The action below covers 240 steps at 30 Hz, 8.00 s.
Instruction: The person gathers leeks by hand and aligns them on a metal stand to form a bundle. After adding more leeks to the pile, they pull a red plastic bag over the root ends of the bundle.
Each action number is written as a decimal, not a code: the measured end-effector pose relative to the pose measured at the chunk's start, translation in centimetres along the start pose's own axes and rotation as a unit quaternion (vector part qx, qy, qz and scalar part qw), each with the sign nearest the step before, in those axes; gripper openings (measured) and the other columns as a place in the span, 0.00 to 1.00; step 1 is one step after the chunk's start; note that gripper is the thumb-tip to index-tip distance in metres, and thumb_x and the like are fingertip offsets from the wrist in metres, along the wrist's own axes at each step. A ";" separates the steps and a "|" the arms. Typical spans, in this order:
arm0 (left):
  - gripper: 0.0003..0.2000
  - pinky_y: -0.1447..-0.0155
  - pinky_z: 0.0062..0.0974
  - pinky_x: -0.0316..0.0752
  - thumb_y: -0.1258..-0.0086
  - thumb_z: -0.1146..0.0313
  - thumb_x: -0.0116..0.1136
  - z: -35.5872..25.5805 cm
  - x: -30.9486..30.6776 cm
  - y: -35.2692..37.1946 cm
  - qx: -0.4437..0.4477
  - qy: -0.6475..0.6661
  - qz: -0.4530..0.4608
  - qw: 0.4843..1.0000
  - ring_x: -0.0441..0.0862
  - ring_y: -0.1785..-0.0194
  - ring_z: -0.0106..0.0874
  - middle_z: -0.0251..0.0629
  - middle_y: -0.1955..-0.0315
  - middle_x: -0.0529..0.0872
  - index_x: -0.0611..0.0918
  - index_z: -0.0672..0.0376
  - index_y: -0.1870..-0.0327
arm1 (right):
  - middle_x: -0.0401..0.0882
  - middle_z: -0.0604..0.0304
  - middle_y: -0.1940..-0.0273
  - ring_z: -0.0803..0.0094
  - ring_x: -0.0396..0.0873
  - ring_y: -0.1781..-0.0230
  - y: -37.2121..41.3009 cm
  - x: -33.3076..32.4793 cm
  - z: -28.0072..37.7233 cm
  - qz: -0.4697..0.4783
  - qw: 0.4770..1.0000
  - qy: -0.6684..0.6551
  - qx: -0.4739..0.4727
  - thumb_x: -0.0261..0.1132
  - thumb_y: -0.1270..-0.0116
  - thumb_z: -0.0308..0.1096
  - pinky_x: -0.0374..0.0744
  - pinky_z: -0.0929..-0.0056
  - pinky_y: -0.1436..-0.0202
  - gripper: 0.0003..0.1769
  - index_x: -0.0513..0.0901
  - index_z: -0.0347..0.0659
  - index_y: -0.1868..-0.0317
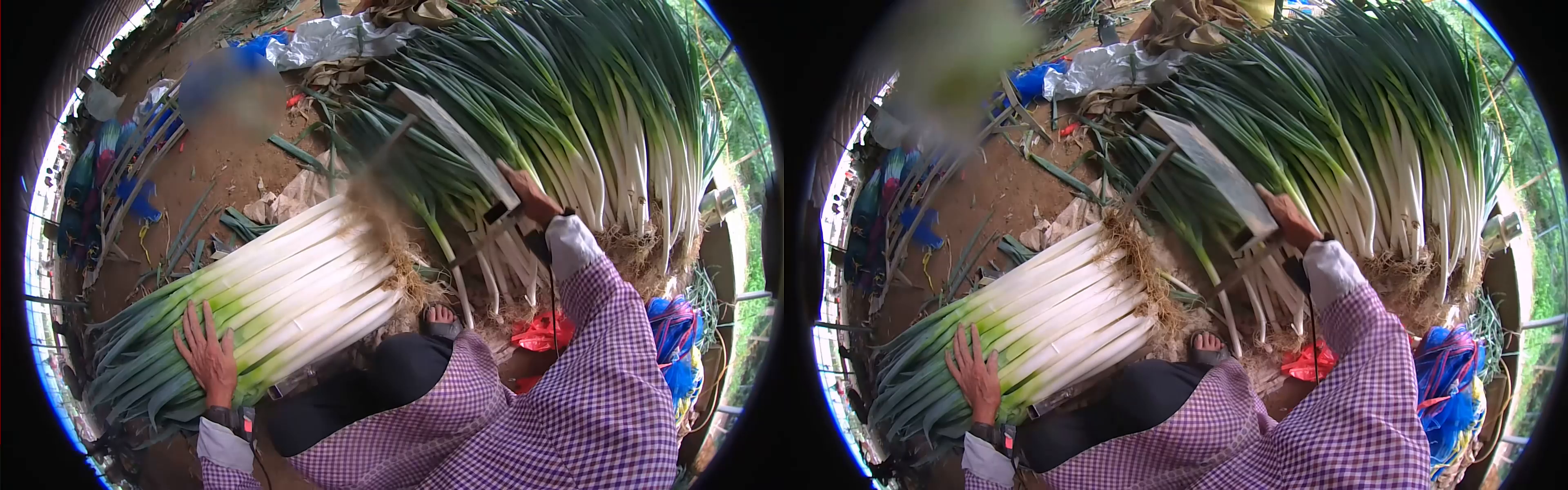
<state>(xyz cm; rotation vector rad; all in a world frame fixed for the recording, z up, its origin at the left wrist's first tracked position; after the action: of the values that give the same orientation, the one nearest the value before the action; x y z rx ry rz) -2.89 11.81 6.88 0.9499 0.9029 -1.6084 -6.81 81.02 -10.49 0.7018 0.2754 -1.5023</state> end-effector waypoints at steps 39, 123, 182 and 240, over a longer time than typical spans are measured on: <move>0.31 0.19 0.51 0.56 0.14 0.48 0.45 2.0 3.8 -0.7 0.011 -0.122 -0.011 0.992 0.60 0.16 0.34 0.34 0.17 0.62 0.59 0.41 0.14 | 0.91 0.47 0.59 0.52 0.91 0.57 43.9 15.7 -16.3 -0.252 0.923 -0.118 0.267 0.71 0.35 0.36 0.85 0.55 0.50 0.13 0.90 0.39 0.53; 0.08 0.57 0.17 0.70 0.22 0.68 0.63 -21.7 -11.9 12.5 0.076 0.720 0.239 0.646 0.75 0.64 0.12 0.21 0.68 0.84 0.87 0.64 0.60 | 0.83 0.56 0.63 0.57 0.83 0.53 50.2 22.3 31.4 0.230 0.743 -0.021 -0.629 0.65 0.40 0.39 0.77 0.58 0.39 0.11 0.83 0.39 0.70; 0.20 0.65 0.23 0.78 0.32 0.68 0.72 -14.3 -13.4 11.0 -0.164 0.816 0.019 0.554 0.80 0.67 0.21 0.33 0.63 0.84 0.79 0.63 0.44 | 0.87 0.64 0.62 0.76 0.86 0.63 29.4 0.7 35.4 -0.009 0.917 -0.310 -0.252 0.65 0.23 0.29 0.84 0.74 0.56 0.08 0.84 0.36 0.49; 0.07 0.59 0.41 0.81 0.33 0.75 0.57 -12.6 -29.5 7.7 0.202 0.225 -0.309 0.902 0.86 0.59 0.44 0.42 0.65 0.83 0.83 0.60 0.57 | 0.84 0.43 0.74 0.43 0.87 0.68 24.7 -1.3 25.9 -0.178 0.885 0.362 -0.234 0.65 0.41 0.34 0.79 0.45 0.65 0.07 0.87 0.44 0.73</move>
<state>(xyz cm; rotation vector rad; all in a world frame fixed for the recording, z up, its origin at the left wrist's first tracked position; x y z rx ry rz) 11.53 32.89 27.73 1.4666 1.3090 -2.2204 10.42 65.18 16.61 0.8192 1.3555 -1.3702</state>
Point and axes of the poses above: each hand's wrist, its own y-axis away from the middle knuckle, its own x-axis out of the palm, z = x × y, the point moved 9 cm from there along -y, towards the middle knuckle
